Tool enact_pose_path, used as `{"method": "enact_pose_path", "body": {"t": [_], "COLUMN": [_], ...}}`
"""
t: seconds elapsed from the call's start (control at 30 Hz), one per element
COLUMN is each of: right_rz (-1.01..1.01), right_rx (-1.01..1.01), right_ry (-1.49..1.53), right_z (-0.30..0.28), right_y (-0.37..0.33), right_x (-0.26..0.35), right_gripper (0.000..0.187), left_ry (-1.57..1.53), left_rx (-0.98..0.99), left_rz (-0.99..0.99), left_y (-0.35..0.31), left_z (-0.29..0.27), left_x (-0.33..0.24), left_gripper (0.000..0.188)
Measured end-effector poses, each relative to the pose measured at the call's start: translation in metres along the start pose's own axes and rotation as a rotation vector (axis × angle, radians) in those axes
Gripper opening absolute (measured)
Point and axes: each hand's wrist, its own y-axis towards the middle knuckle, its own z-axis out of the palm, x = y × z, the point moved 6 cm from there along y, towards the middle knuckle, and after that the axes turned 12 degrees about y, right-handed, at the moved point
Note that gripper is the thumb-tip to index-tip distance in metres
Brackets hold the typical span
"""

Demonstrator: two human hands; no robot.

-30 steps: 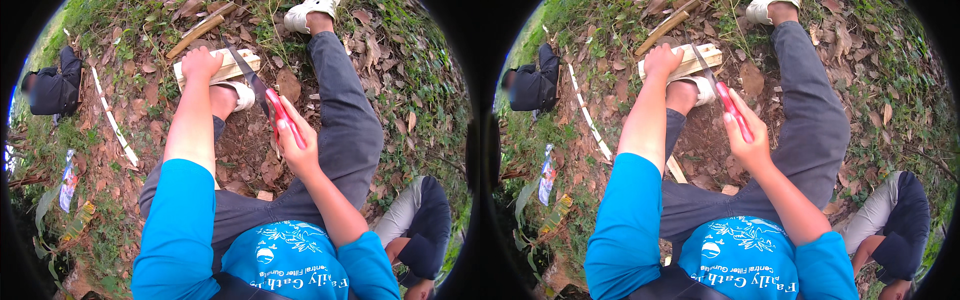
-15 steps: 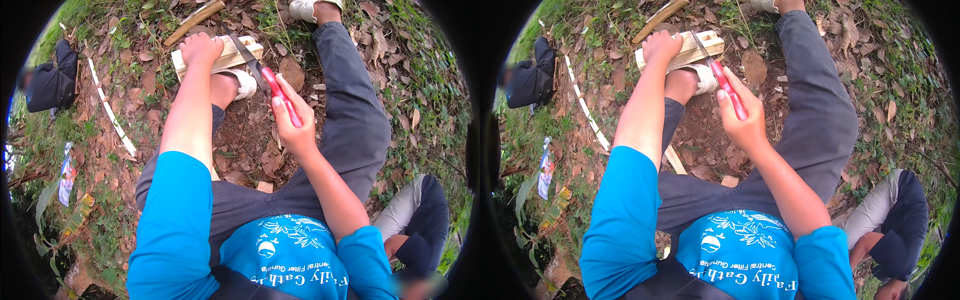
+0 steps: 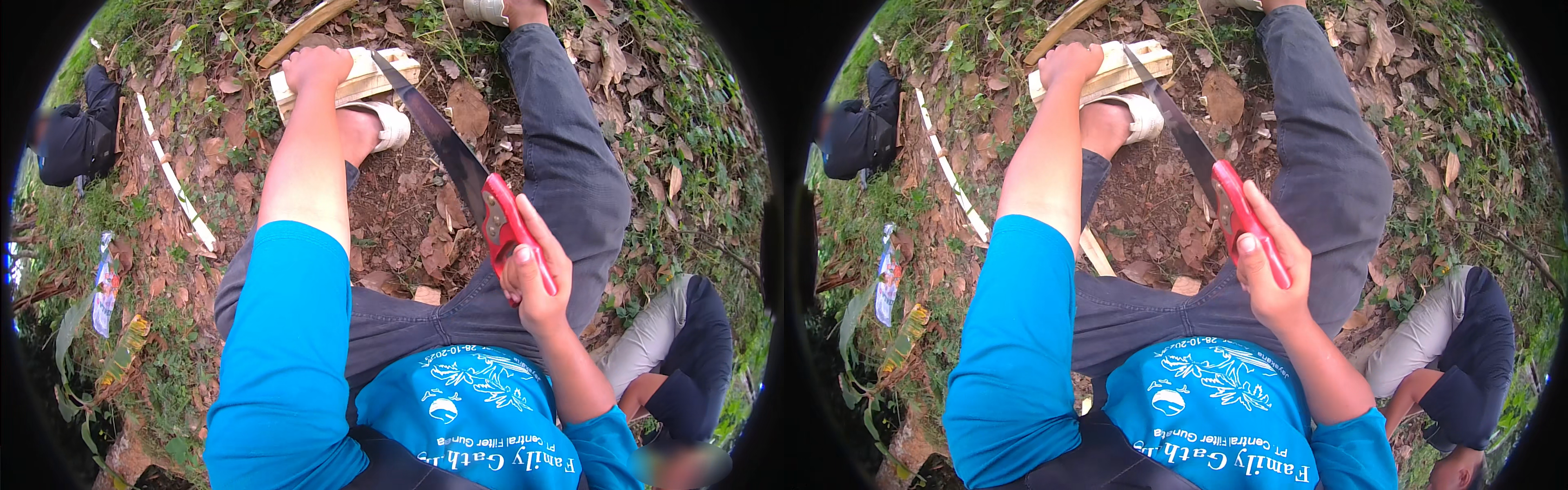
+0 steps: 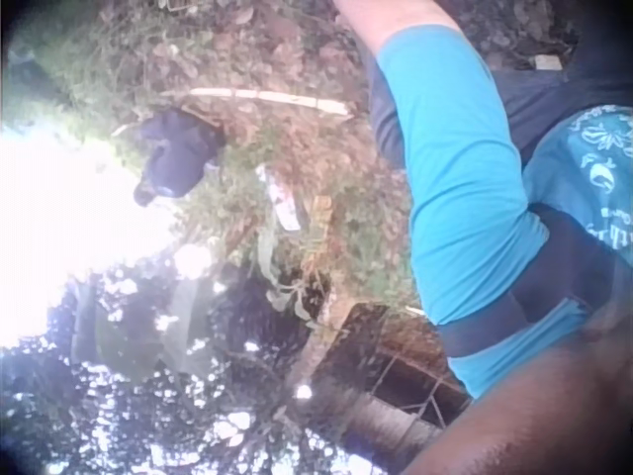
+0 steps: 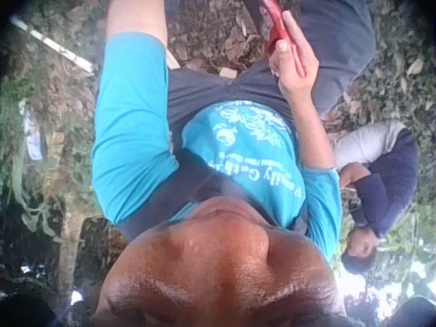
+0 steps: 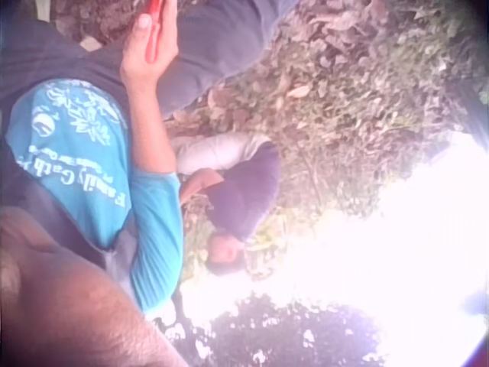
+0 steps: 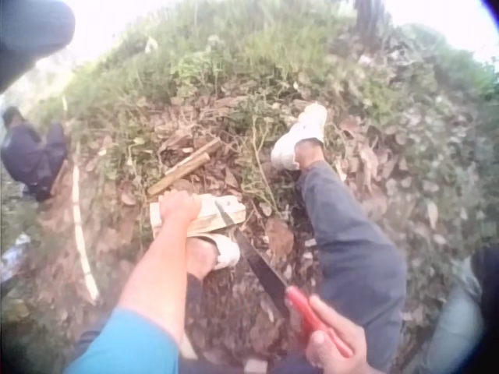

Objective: The person sits on the ground and uses a red folding saw to cut a rectangular notch into a small block of wood. They alternate between sawing and using a chisel to clear the cut area, eventually inspecting the finished notch.

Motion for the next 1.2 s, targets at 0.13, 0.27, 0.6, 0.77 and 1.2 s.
{"method": "enact_pose_path", "body": {"t": [0.13,0.27,0.6,0.77,1.2], "right_rz": [-0.031,-0.006,-0.026,-0.032,-0.372], "right_rx": [-0.034,-0.024,-0.031,-0.019,0.077], "right_ry": [0.078,0.154,0.006,-0.033,-0.217], "right_z": [0.011,0.031,0.035,0.028,0.068], "right_y": [0.04,0.083,0.054,0.052,0.132], "right_x": [0.005,-0.011,-0.006,0.009,-0.068], "right_gripper": [0.054,0.048,0.051,0.048,0.048], "left_ry": [-0.015,-0.062,-0.052,-0.03,-0.043], "left_rx": [-0.002,0.072,0.049,0.001,-0.033], "left_rz": [0.012,0.018,0.013,0.025,0.019], "left_y": [-0.005,-0.002,0.0,-0.013,-0.011], "left_z": [-0.002,-0.003,0.004,-0.007,-0.005], "left_x": [-0.002,-0.002,0.001,-0.002,-0.006], "left_gripper": [0.061,0.063,0.063,0.058,0.06]}}
